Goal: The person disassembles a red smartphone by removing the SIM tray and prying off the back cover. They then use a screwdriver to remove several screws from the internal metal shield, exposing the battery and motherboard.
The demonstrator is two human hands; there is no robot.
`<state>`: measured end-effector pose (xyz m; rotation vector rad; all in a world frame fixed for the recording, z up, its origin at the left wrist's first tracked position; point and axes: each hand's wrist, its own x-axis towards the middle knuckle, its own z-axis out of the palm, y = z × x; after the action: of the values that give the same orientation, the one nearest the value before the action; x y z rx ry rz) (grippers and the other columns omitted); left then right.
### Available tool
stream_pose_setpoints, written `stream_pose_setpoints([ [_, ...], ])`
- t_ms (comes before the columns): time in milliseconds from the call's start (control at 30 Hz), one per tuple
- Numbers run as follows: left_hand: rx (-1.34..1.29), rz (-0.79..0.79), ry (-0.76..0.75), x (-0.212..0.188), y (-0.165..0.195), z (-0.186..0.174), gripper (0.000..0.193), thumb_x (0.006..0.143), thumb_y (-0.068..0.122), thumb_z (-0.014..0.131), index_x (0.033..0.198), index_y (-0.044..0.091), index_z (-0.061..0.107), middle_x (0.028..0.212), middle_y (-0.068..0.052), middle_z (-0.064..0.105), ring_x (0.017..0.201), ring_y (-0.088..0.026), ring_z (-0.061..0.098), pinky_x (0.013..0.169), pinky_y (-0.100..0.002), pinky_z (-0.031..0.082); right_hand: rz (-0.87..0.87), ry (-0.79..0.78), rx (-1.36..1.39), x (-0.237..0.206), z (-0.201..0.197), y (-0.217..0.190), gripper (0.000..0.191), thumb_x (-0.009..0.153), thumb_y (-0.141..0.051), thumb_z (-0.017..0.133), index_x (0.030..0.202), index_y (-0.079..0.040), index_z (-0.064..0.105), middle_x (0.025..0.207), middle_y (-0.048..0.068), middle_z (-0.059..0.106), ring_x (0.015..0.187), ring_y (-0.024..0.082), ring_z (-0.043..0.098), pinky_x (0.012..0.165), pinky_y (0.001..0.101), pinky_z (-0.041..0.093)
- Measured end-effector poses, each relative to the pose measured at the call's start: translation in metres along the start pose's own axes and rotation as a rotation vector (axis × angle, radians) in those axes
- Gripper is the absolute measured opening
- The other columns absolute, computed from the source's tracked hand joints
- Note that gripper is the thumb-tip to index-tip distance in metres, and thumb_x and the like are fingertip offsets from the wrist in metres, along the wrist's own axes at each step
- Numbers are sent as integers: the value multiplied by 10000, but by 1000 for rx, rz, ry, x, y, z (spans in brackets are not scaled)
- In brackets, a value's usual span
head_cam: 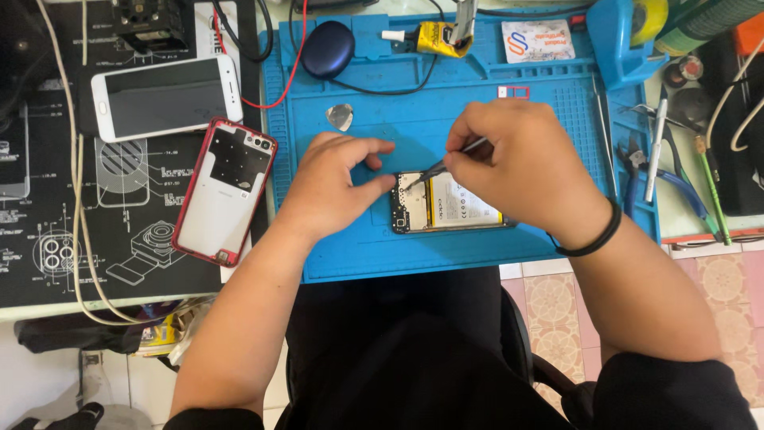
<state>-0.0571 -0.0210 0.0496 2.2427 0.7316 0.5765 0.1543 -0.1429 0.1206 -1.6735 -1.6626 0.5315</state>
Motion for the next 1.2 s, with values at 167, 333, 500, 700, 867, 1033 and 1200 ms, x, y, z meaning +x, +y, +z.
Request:
stream_pose_setpoints([
  [167,53,47,-76,-2,-5,-1,309,745,242,858,1033,149,795,897,-18,702,1009,-255,597,949,-385,450,-151,18,-202,5,5,-14,94,838,-43,746,871,1,670,783,126,678,723,258,711,645,368,574],
  [333,62,43,-35,-5,-4,2,231,754,244,856,961,153,812,907,-17,690,1027,-266,577,942,-378,447,-205,-105,-619,11,13,-40,194,881,-233,753,811,-64,691,747,128,623,692,328,649,585,445,521],
  [500,52,90,-6,-6,-6,4,223,755,231,855,954,144,804,917,-26,683,1034,-278,575,955,-389,445,-476,-212,-738,25,10,-49,166,719,-144,726,885,-134,720,783,89,646,739,306,678,598,421,542],
  [700,44,97,22,-8,-8,6,209,755,217,850,950,155,809,892,-27,678,1015,-279,584,955,-387,450,-122,-457,-888,37,3,-54,188,970,-334,662,1022,-153,657,888,63,643,861,296,672,701,428,534],
  [867,29,115,61,-8,-7,8,219,741,221,860,943,154,808,886,-14,686,1006,-274,587,938,-384,460,-208,-468,-859,31,0,-59,214,943,-299,581,1089,-144,606,949,80,609,905,302,657,735,424,539],
  [1033,19,145,73,-9,-7,8,211,747,197,854,945,146,800,917,-11,694,1017,-268,591,944,-383,466,-450,-220,-577,26,-2,-49,303,796,-111,709,1085,-116,619,952,120,596,870,350,660,673,448,538],
  [1200,21,120,62,-10,-6,7,230,759,193,851,976,145,792,936,-10,696,1033,-261,590,960,-382,460,-345,-273,-614,20,-1,-48,285,850,-138,730,1113,-123,622,910,102,596,831,349,660,655,459,526],
])
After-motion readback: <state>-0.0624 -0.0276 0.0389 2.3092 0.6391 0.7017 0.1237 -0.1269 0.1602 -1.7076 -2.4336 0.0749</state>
